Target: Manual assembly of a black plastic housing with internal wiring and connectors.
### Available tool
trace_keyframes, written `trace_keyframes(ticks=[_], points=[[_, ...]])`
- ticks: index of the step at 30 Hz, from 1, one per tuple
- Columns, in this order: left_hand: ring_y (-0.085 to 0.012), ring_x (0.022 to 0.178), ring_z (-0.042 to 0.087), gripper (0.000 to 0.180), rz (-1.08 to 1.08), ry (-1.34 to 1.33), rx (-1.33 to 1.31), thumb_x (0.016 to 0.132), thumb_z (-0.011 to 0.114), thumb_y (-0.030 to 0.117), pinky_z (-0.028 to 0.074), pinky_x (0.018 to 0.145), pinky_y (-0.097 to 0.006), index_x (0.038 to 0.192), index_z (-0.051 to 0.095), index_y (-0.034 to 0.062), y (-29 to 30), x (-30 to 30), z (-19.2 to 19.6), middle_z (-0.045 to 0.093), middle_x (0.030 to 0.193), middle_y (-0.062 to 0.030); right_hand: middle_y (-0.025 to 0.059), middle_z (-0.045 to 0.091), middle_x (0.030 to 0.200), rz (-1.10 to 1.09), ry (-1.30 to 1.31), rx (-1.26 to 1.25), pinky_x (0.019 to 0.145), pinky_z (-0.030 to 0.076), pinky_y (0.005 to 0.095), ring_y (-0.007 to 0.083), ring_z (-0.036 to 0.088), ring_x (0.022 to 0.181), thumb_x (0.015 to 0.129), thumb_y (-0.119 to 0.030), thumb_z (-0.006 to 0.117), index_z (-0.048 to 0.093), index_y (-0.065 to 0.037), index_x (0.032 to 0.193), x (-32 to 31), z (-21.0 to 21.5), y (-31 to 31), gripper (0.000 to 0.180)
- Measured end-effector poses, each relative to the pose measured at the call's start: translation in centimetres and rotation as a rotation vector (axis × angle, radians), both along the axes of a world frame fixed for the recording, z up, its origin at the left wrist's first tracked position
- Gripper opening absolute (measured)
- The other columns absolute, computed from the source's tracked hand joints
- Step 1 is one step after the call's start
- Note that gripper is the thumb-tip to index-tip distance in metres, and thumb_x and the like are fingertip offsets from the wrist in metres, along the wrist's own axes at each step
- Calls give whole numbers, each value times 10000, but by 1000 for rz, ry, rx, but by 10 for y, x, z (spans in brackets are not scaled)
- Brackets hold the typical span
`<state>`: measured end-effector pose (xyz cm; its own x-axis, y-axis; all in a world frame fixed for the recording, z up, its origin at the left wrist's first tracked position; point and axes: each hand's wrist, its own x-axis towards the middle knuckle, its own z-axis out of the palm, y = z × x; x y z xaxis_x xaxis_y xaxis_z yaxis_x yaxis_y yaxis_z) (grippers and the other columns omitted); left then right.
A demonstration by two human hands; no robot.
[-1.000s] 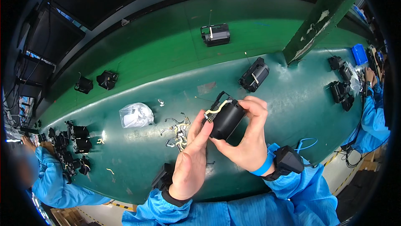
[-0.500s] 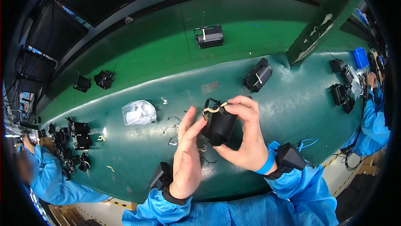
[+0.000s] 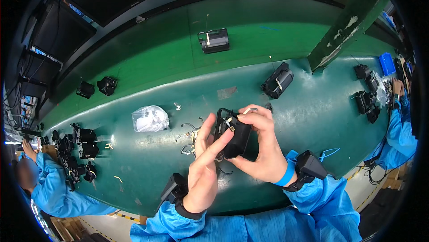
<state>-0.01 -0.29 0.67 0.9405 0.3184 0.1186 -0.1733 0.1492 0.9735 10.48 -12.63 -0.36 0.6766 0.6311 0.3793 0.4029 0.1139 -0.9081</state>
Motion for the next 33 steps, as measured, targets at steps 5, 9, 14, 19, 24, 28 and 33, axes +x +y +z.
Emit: trace_keyframes(ticks=[5, 9, 14, 19, 24, 28, 33], points=[[-336, 1442, 194, 611, 4, -38, -16, 950, 465, 512, 121, 1162, -500, 1311, 576, 32, 6, -1, 0, 202, 1554, -197, 189, 321, 1322, -12, -184, -76, 871, 505, 428, 338, 496, 1111, 633, 97, 752, 418, -134, 1340, 4, 9, -1, 816], [-325, 1420, 248, 457, 56, -32, 99, 892, 628, 284, 168, 1158, -485, 1274, 547, 47, 7, -2, -3, 257, 1514, -182, 178, 319, 1309, 0, -226, -98, 833, 522, 387, 302, 550, 977, 624, 130, 735, 467, -160, 1309, 0, 10, -1, 790], [-280, 1313, 414, 666, 80, -55, -53, 713, 727, -109, 389, 1054, -392, 1236, 368, 91, -10, 2, -6, 350, 1391, -151, 183, 329, 1302, 49, -231, -125, 835, 526, 392, 322, 555, 1000, 622, 129, 730, 484, -151, 1309, -5, 10, -5, 782], [-247, 1275, 442, 633, 143, -9, -5, 740, 691, -131, 418, 1031, -368, 1228, 351, 86, -6, 2, -12, 359, 1365, -147, 224, 354, 1317, 244, -170, -133, 947, 479, 423, 405, 468, 1171, 663, 71, 719, 389, -69, 1385, 6, 29, -9, 806], [-226, 1241, 450, 614, 118, 42, 94, 718, 643, -142, 373, 1054, -355, 1201, 346, 94, -4, 4, -3, 405, 1342, -155, 134, 559, 1144, 115, 162, -112, 893, 464, 346, 239, 575, 1035, 796, -14, 676, 477, -24, 1297, 19, 28, -21, 540], [-229, 1236, 453, 599, 77, 76, 120, 704, 645, -131, 356, 1061, -357, 1183, 360, 88, -6, 5, -4, 410, 1337, -156, 45, 619, 899, 87, 331, -230, 739, 470, 268, 126, 578, 805, 838, -30, 699, 653, -15, 1010, 25, 31, -24, 179], [-223, 1212, 474, 591, 55, 92, 177, 709, 656, -117, 364, 1053, -354, 1183, 368, 86, -6, 6, -6, 422, 1331, -146, 38, 595, 788, 118, 553, -242, 688, 469, 258, 131, 586, 747, 832, -7, 694, 668, -21, 956, 28, 31, -23, 128]])
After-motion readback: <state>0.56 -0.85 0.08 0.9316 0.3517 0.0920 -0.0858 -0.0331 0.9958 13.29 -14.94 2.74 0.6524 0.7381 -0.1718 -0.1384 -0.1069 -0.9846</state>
